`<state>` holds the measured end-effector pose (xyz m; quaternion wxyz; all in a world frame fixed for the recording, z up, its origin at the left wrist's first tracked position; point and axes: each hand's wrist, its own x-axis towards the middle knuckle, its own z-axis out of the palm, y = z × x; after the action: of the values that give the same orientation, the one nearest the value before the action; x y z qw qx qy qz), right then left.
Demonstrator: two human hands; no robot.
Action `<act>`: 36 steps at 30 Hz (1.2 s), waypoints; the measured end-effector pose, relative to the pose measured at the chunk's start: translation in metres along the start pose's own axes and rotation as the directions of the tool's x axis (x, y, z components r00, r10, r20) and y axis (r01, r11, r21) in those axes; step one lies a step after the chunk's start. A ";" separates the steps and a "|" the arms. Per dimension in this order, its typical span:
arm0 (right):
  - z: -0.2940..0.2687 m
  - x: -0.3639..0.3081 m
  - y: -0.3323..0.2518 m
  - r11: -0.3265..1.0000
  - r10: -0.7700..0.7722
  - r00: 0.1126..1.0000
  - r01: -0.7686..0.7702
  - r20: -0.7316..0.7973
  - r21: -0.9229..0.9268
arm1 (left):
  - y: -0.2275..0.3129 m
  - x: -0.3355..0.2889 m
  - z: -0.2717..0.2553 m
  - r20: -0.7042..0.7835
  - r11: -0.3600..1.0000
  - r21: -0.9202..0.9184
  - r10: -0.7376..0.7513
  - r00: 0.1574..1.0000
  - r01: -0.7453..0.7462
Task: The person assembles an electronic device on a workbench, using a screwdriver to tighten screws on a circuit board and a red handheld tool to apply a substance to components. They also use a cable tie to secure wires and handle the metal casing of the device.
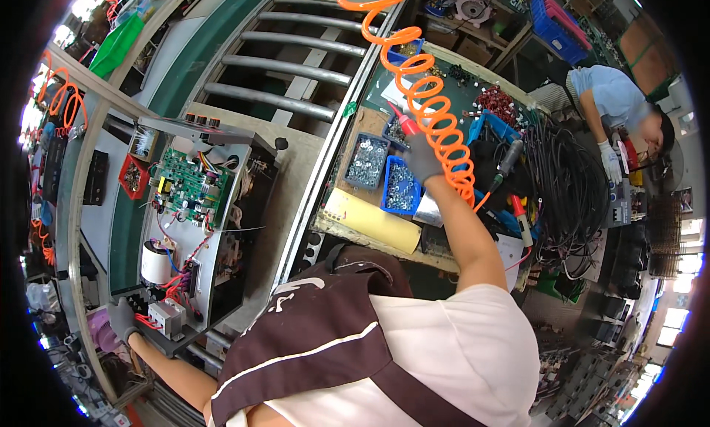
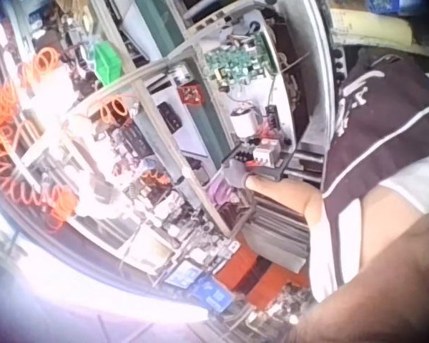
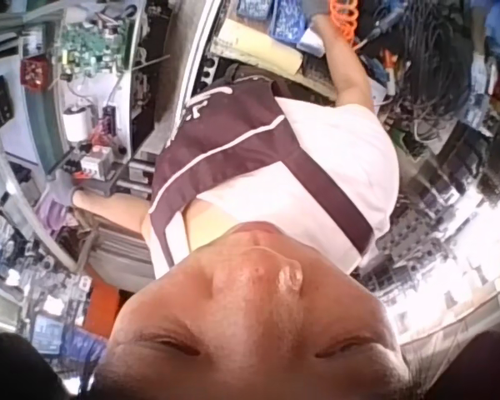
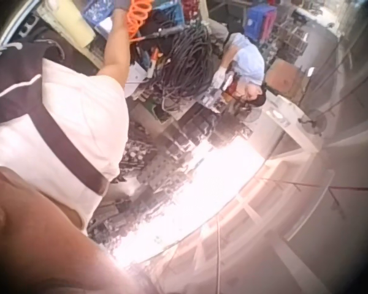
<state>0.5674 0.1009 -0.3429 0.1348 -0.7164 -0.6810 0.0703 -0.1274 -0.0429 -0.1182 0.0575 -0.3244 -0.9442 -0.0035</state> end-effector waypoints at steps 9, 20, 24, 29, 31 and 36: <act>0.086 -0.056 -0.016 1.000 -0.001 0.960 0.001 0.280 -0.001 | -0.006 0.000 0.018 -0.165 0.993 -0.114 0.020 0.986 -0.039; 0.047 -0.059 -0.034 0.984 0.160 0.909 -0.176 0.386 0.006 | 0.012 -0.012 0.005 -0.121 0.994 -0.103 0.013 0.993 -0.025; 0.065 -0.058 -0.025 0.978 0.175 0.952 -0.197 0.252 0.063 | 0.015 -0.012 0.004 -0.148 0.999 -0.032 0.027 0.989 -0.032; 0.093 -0.046 -0.010 0.991 0.101 0.985 -0.087 0.143 -0.099 | -0.005 -0.010 0.007 -0.091 0.968 -0.188 0.150 0.984 -0.165; 0.135 -0.054 0.035 0.931 0.087 0.996 -0.069 -0.036 0.359 | 0.032 -0.021 -0.010 -0.100 0.978 -0.179 0.093 0.991 -0.109; 0.099 -0.059 0.022 0.919 0.037 0.984 -0.102 0.175 0.380 | 0.013 -0.015 -0.010 -0.141 0.999 -0.030 -0.024 0.990 0.020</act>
<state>0.5570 0.0515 -0.4484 0.2145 -0.6910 -0.6364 0.2673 -0.1065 -0.0419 -0.1100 0.1196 -0.3136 -0.9411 -0.0408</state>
